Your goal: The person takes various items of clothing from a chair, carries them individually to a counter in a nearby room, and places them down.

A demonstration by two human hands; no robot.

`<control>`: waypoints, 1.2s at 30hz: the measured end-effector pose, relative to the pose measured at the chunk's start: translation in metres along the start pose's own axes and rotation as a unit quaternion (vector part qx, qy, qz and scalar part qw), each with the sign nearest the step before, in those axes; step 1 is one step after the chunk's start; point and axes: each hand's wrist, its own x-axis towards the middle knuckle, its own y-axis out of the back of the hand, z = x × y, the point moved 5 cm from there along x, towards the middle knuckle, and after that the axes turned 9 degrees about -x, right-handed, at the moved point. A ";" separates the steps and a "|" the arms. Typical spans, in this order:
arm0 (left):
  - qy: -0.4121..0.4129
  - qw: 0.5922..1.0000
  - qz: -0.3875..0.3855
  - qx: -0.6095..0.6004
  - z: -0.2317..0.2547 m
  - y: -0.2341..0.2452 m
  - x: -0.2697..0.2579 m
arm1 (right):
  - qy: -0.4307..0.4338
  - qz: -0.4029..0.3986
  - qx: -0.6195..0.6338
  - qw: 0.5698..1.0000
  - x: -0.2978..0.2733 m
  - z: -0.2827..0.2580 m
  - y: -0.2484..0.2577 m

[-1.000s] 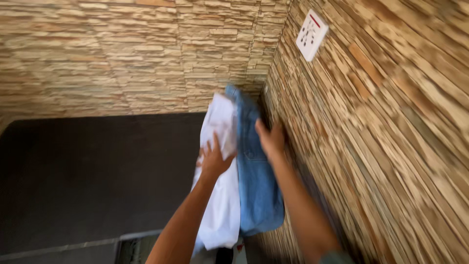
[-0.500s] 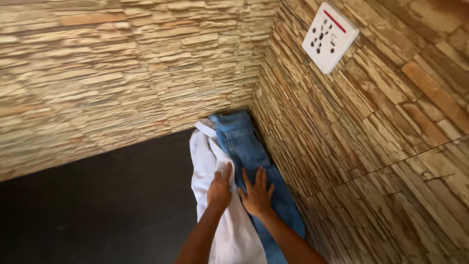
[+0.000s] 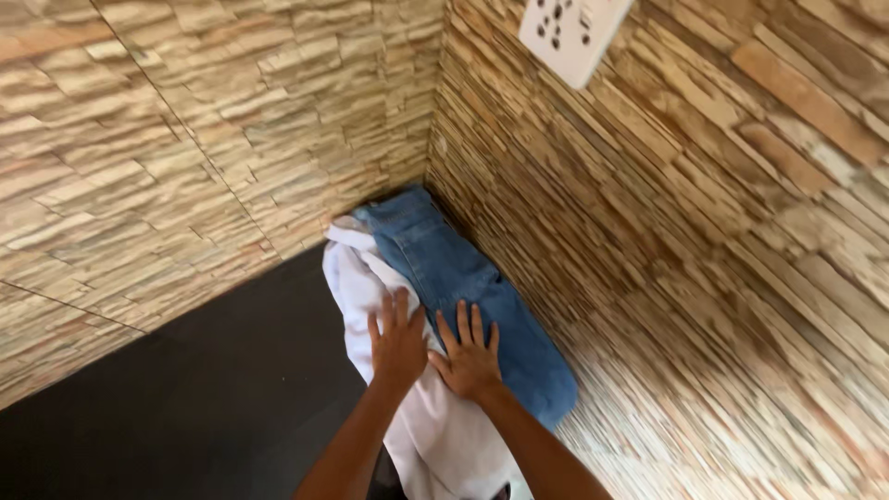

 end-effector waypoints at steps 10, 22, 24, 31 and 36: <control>-0.107 0.986 0.119 -0.040 0.057 0.031 -0.021 | -0.014 0.093 0.077 0.993 -0.024 0.012 0.042; -0.253 0.960 0.057 -0.107 0.186 0.033 -0.105 | -0.114 0.269 0.041 0.956 -0.192 0.065 0.121; -0.295 0.949 0.046 -0.102 0.218 0.026 -0.131 | -0.141 0.283 0.036 0.948 -0.235 0.082 0.127; -0.427 0.895 -0.055 -0.121 0.343 -0.022 -0.250 | -0.278 0.306 0.001 0.911 -0.418 0.140 0.125; -0.529 0.827 -0.127 -0.140 0.443 -0.078 -0.351 | -0.434 0.269 -0.001 0.860 -0.568 0.182 0.099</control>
